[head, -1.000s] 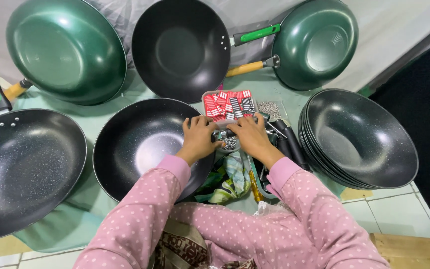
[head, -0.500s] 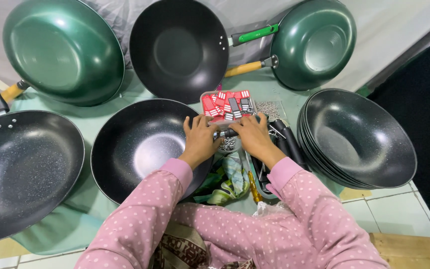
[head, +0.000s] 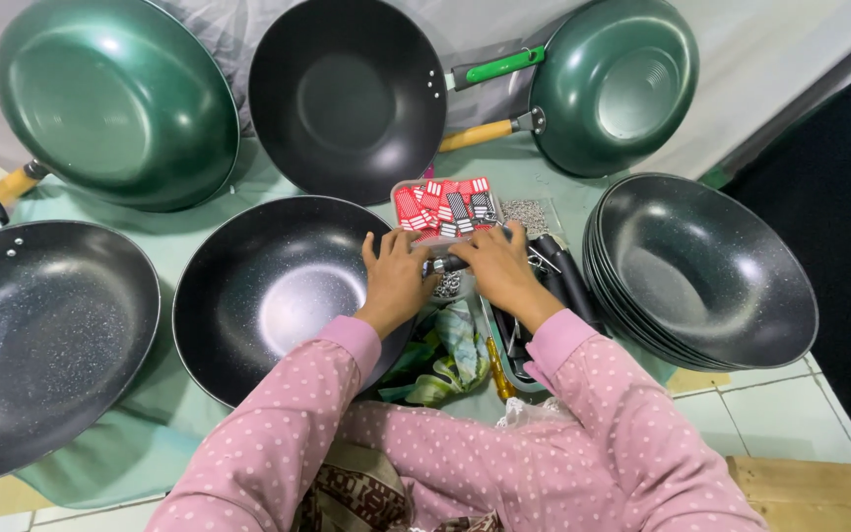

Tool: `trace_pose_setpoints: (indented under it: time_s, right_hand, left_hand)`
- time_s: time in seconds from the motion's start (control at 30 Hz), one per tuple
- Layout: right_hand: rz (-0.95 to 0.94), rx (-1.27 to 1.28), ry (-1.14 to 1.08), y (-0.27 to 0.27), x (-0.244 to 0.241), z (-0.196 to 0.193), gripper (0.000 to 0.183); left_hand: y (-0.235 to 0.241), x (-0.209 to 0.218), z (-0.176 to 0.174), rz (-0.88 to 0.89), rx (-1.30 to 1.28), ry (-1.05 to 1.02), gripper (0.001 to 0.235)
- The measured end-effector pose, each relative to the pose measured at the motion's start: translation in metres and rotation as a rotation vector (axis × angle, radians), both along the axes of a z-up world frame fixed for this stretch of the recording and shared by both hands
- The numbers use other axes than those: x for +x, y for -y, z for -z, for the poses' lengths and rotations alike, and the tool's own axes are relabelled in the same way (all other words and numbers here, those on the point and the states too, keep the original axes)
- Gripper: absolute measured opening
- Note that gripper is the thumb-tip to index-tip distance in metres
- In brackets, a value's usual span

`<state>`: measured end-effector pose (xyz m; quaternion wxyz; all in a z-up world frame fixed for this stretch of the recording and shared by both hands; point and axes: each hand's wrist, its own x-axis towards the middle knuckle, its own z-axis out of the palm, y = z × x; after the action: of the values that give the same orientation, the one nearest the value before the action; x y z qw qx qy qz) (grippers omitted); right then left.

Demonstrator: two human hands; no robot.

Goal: Attaching a handle to a wok using a screwdriver and screws

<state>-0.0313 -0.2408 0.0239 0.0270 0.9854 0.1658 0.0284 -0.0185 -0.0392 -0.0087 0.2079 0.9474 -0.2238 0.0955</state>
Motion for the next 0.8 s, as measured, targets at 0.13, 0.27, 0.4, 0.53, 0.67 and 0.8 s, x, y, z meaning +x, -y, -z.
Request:
trace_pose_setpoints:
  time_s: [0.13, 0.27, 0.4, 0.53, 0.67, 0.8]
  right_hand:
    - [-0.032, 0.014, 0.009, -0.004, 0.013, 0.027, 0.042]
    - [-0.048, 0.025, 0.005, -0.002, 0.008, 0.019, 0.043]
    - [-0.037, 0.098, 0.025, 0.003, -0.002, -0.003, 0.037]
    - [0.010, 0.170, 0.160, 0.038, -0.004, -0.016, 0.031]
    - [0.054, 0.233, 0.406, 0.072, -0.024, -0.044, 0.026]
    - [0.088, 0.225, 0.471, 0.108, -0.034, -0.035, 0.026]
  left_hand:
    - [-0.001, 0.001, 0.004, 0.000, 0.005, -0.015, 0.036]
    - [-0.003, -0.001, 0.003, -0.010, -0.003, -0.045, 0.041]
    - [-0.003, -0.001, 0.004, -0.007, 0.003, -0.067, 0.045]
    - [-0.001, -0.008, -0.001, -0.010, -0.023, -0.040, 0.049]
    - [0.007, -0.022, -0.019, 0.002, -0.123, 0.160, 0.045]
    - [0.026, -0.034, -0.024, 0.085, -0.240, 0.291, 0.038]
